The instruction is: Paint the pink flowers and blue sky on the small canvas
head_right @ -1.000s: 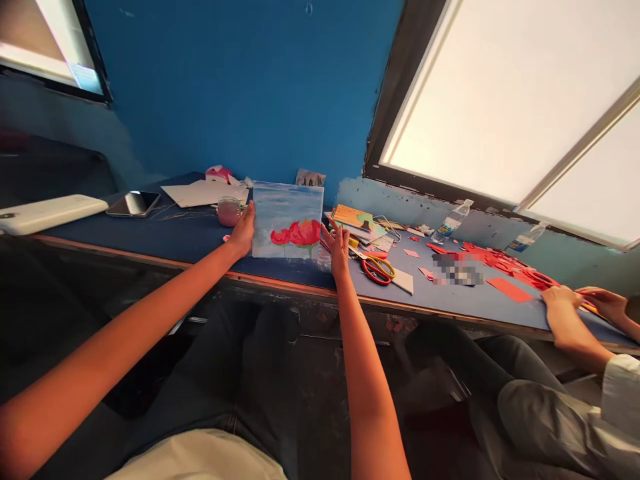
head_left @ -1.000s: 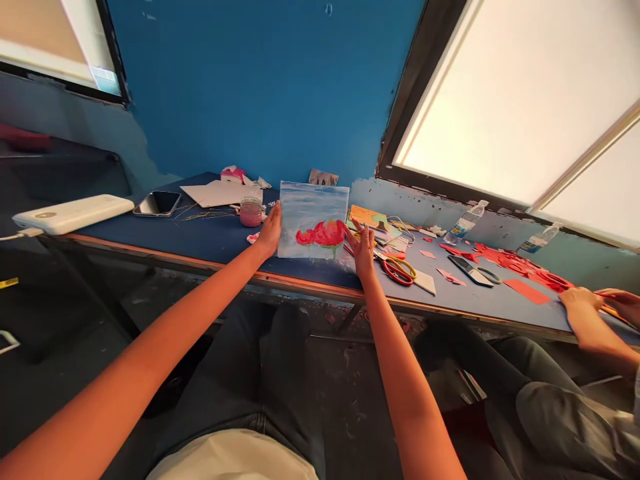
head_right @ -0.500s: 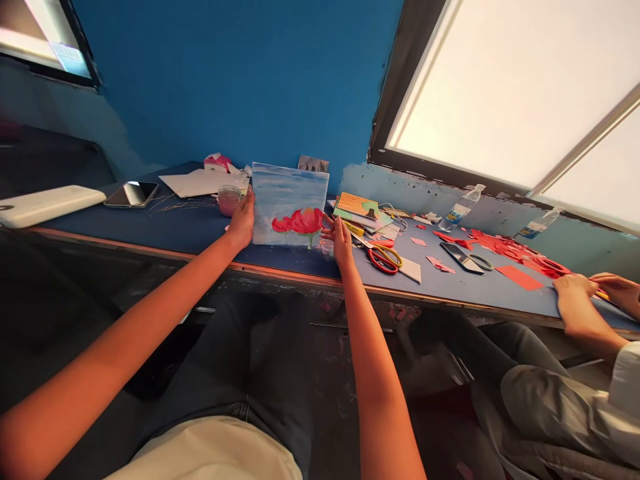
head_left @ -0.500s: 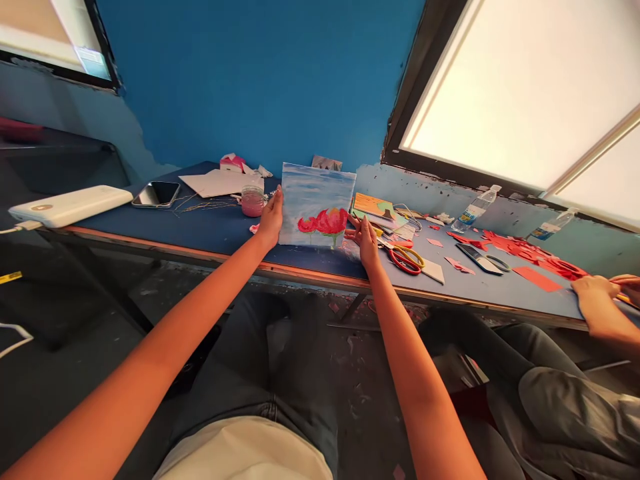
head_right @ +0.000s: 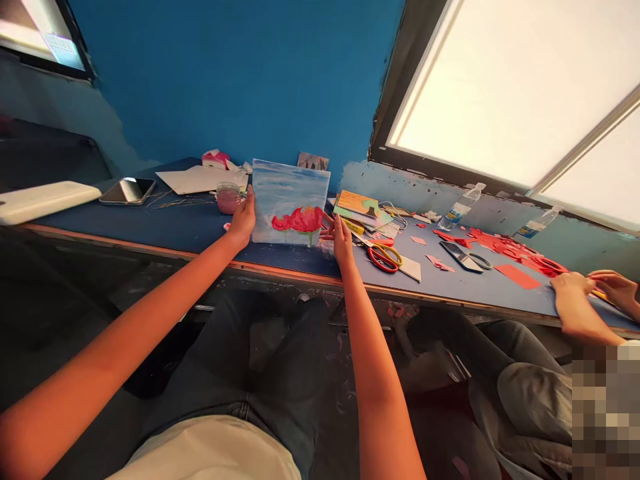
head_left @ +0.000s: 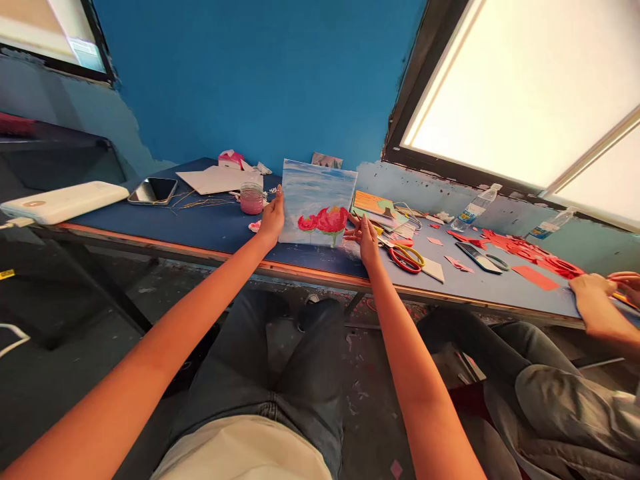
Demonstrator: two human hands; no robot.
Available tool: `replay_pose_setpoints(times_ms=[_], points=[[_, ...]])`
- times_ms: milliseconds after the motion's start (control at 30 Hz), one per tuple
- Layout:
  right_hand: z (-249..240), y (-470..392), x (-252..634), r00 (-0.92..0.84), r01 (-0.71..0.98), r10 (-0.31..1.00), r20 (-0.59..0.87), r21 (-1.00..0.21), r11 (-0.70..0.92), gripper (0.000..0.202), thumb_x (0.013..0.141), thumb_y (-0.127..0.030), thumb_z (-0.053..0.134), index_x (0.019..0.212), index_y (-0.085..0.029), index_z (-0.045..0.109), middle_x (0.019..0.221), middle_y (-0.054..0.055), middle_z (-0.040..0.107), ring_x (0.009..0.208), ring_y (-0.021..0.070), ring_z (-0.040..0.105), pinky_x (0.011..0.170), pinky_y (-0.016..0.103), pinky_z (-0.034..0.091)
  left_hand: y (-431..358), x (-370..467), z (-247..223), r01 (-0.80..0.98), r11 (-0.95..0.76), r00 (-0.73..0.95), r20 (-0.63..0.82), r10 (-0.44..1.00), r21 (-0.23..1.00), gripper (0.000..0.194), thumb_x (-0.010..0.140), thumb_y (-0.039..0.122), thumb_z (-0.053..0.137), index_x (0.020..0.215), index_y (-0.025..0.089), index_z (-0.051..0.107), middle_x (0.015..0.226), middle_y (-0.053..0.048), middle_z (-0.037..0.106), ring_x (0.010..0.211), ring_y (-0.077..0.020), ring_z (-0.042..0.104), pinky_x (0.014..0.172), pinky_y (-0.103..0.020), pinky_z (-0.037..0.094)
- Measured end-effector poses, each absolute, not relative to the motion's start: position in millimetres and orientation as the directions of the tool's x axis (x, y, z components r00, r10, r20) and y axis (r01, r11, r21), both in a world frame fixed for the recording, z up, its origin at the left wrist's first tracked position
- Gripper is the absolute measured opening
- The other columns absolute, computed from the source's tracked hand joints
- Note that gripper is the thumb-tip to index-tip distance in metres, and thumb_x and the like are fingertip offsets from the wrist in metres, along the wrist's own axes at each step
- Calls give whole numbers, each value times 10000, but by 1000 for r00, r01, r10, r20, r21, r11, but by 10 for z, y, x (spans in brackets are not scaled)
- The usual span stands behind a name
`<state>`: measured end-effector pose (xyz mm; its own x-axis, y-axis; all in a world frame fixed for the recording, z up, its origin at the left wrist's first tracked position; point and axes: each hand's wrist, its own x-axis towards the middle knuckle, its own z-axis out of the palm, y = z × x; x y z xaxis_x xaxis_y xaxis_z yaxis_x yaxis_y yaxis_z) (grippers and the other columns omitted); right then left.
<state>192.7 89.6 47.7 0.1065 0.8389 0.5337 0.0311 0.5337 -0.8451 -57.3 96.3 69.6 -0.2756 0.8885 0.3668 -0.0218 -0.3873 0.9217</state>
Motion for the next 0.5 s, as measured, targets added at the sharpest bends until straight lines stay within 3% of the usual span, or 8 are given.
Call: replay_pose_setpoints(times_ms=[333, 500], points=[[500, 858, 1902, 160, 110, 818, 552, -834, 541, 507, 827, -719, 517, 857, -213, 533, 949, 16, 598, 592, 58, 572, 423, 177, 513, 1020, -579, 657, -82, -296, -234, 270, 934, 952, 689, 959, 681, 407, 1360, 157, 607, 1430, -106, 600, 1355, -266, 525, 1124, -345, 424], [506, 865, 1913, 180, 145, 823, 538, -842, 519, 529, 865, -729, 431, 917, -210, 519, 1059, 39, 615, 544, 41, 575, 412, 176, 490, 1039, -579, 654, -84, -330, -176, 312, 934, 940, 674, 984, 650, 369, 1418, 173, 566, 1509, -74, 531, 1454, -229, 415, 1185, -317, 350]])
